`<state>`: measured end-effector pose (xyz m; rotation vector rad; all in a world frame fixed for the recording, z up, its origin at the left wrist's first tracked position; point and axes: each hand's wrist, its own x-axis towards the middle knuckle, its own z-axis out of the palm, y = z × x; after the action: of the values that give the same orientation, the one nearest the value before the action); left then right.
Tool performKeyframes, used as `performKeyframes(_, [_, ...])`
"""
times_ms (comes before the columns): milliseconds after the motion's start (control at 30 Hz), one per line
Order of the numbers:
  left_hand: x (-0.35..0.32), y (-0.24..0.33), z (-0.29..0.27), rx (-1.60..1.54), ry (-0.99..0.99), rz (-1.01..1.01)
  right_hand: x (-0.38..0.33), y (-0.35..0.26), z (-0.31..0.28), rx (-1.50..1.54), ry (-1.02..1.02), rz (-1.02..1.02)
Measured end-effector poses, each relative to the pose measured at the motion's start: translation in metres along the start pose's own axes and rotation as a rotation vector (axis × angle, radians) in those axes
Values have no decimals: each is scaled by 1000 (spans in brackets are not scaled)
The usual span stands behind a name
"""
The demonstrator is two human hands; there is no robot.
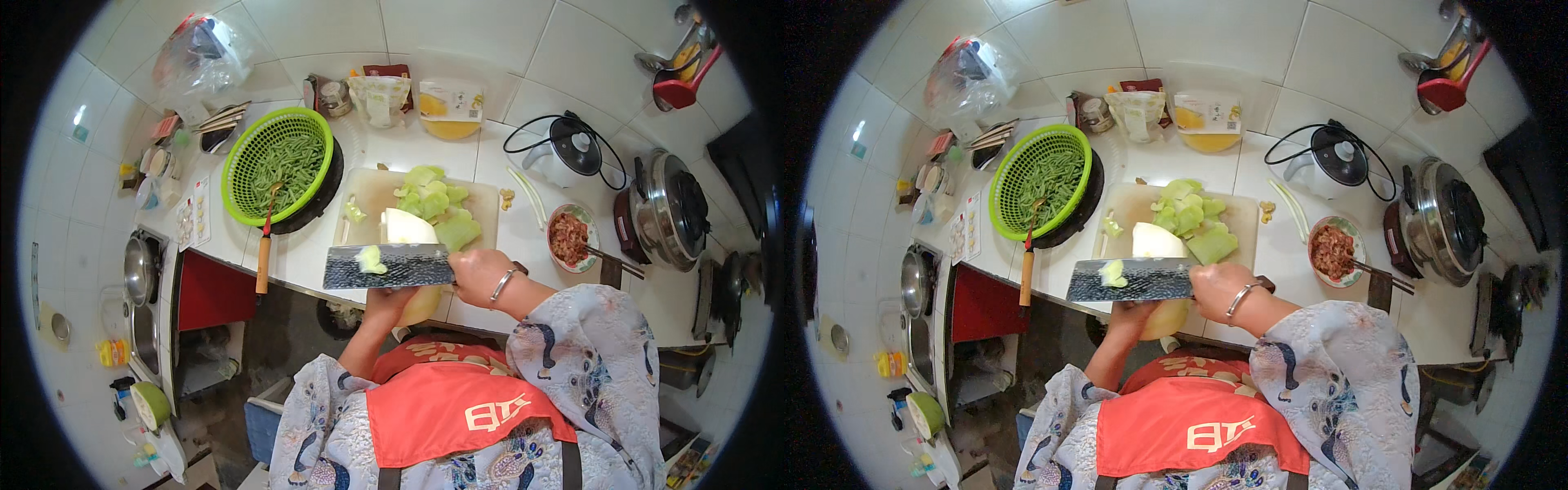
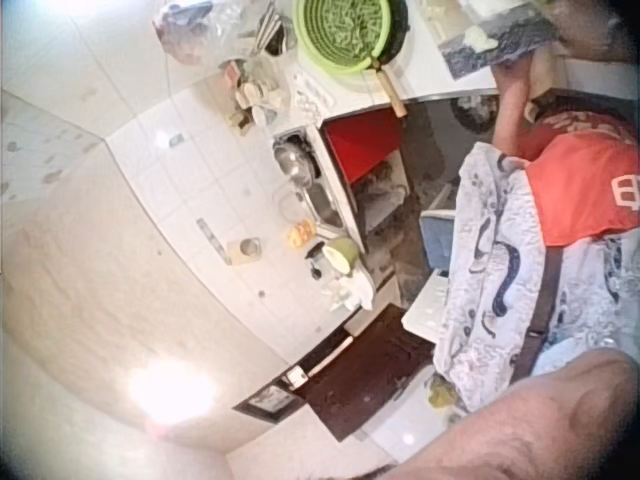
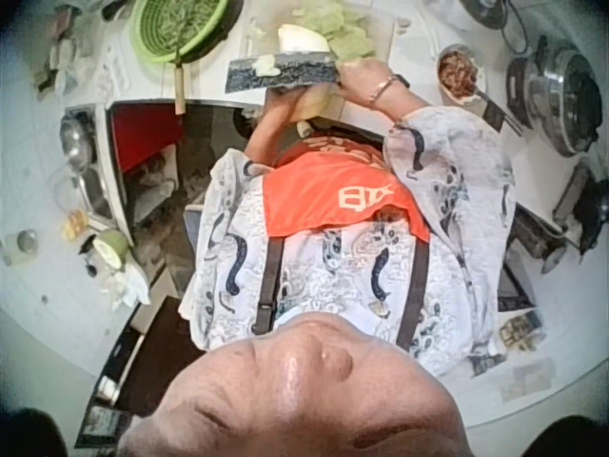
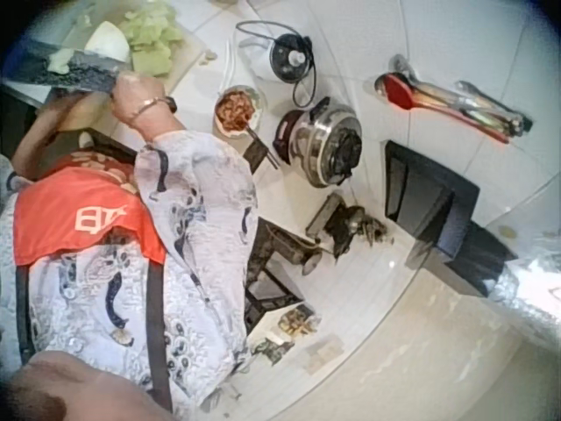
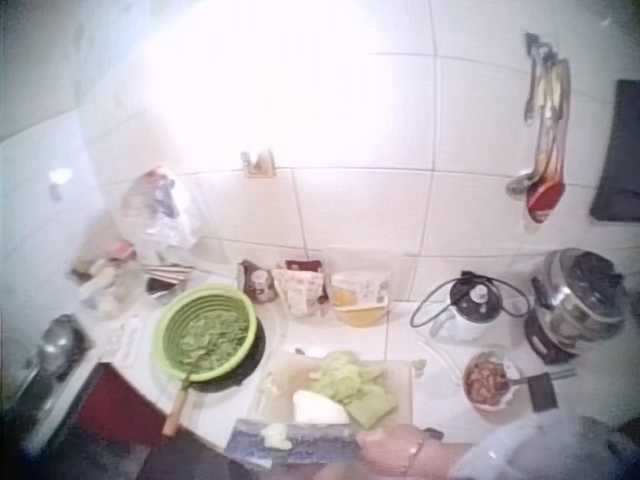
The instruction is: The person cuts a large, round, light-green vegetable into thick slices using a cleaver on a white cutting board. The slices are placed on the board as they are cut. A green colander with green beans and a bowl of seasoned meat are visible nearby.
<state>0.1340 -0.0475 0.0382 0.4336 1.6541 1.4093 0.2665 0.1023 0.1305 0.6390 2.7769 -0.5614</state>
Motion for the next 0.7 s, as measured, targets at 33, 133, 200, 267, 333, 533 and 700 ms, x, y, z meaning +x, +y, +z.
performKeyframes(33, [0, -2, -2, -30, -13, -4, -3, 4, -3, -9, -15, 5])
performKeyframes(133, [-3, 0, -1, -62, 27, 95, -9, 17, -4, -8, -46, 46])
performKeyframes(200, [-2, 2, -3, -134, 22, 107, 2, 8, 2, 9, -27, 53])
performKeyframes(267, [6, 8, -6, -175, -24, 103, 14, 0, 8, -10, 48, 25])
performKeyframes(333, [8, 8, -7, -184, -53, 107, 17, -3, -1, 39, 3, 57])
performKeyframes(533, [4, 18, -9, -46, -138, -33, 19, 34, -7, 372, 39, -52])
performKeyframes(700, [-2, 23, -22, -49, -174, -35, 26, 56, -13, 1015, 91, 29])
